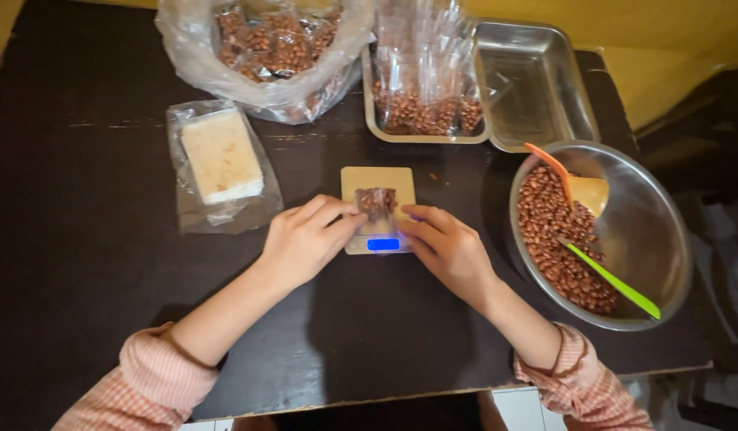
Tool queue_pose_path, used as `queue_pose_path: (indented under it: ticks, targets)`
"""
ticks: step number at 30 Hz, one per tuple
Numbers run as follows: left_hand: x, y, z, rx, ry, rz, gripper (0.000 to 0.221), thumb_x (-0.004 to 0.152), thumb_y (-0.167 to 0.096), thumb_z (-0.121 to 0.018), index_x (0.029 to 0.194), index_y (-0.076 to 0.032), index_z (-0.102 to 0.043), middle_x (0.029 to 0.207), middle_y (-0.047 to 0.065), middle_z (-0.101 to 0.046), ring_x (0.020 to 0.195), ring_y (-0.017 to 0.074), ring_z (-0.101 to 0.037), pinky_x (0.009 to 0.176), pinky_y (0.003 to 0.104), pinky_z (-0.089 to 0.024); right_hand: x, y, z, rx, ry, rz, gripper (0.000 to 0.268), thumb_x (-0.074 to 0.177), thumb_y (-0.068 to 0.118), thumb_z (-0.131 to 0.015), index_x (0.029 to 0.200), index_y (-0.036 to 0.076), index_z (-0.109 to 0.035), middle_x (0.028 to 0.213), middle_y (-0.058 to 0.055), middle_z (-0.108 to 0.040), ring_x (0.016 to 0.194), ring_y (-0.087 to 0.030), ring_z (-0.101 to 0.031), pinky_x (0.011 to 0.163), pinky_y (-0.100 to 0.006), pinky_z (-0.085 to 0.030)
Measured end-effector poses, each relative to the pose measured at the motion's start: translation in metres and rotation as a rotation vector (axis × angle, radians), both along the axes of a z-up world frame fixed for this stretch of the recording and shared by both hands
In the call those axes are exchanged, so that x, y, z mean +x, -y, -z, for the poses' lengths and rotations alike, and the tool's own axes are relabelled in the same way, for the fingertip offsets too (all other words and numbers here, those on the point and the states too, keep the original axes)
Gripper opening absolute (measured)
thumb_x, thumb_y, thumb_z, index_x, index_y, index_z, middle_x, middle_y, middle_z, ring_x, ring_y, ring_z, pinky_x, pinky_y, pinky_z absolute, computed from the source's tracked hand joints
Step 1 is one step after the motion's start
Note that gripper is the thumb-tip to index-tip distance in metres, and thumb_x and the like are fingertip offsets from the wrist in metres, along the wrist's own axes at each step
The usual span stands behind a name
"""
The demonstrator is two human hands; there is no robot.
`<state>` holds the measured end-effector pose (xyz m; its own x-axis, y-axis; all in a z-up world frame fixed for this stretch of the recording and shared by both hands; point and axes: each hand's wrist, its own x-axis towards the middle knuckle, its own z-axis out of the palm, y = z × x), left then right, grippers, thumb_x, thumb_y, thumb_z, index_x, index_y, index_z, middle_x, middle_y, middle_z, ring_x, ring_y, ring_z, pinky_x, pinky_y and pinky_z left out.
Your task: Weighing peanuts on a digital scale and packaging them into small plastic bags.
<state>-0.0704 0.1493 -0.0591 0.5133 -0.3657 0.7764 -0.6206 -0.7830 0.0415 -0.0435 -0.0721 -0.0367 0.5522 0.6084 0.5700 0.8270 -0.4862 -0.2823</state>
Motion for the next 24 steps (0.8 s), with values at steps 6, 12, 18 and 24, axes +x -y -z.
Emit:
queue_pose_path:
  ticks: [6, 12, 18, 24]
  targets:
    - [0.004, 0.001, 0.011, 0.007, -0.038, -0.138, 0.007, 0.084, -0.016, -0.06, 0.089, -0.018, -0.064, 0.098, -0.005, -0.06, 0.088, 0.0126, -0.058, 0.058, 0.02, -0.049, 0.006, -0.001, 0.012, -0.061, 0.076, 0.101, 0.01, 0.081, 0.008, -0.063, 0.09, 0.01, -0.067, 0.107, -0.005, -0.062, 0.086, -0.022, -0.063, 0.067, -0.03, -0.053]
    - [-0.003, 0.002, 0.0, 0.004, -0.184, -0.152, 0.024, 0.082, -0.008, -0.058, 0.105, -0.015, -0.062, 0.103, -0.001, -0.06, 0.087, 0.0153, -0.061, 0.058, 0.021, -0.051, 0.003, 0.001, 0.01, -0.09, -0.003, 0.174, 0.021, 0.083, 0.011, -0.061, 0.103, 0.013, -0.066, 0.114, -0.003, -0.06, 0.094, -0.019, -0.062, 0.076, -0.029, -0.053]
    - [-0.007, 0.004, -0.009, -0.036, -0.26, -0.196, 0.034, 0.08, 0.0, -0.053, 0.111, -0.013, -0.056, 0.104, 0.003, -0.058, 0.079, 0.0174, -0.065, 0.059, 0.024, -0.054, 0.001, 0.005, 0.007, -0.064, -0.183, 0.216, 0.038, 0.08, 0.001, -0.056, 0.118, 0.007, -0.057, 0.117, -0.011, -0.059, 0.099, -0.029, -0.06, 0.077, -0.037, -0.051]
    - [-0.006, 0.004, -0.009, -0.037, -0.345, -0.247, 0.057, 0.074, 0.004, -0.048, 0.127, -0.015, -0.042, 0.113, 0.004, -0.051, 0.067, 0.0191, -0.066, 0.054, 0.029, -0.055, 0.003, 0.009, 0.01, -0.077, -0.273, 0.256, 0.04, 0.082, -0.001, -0.049, 0.12, 0.008, -0.055, 0.115, -0.009, -0.061, 0.097, -0.027, -0.061, 0.076, -0.037, -0.051]
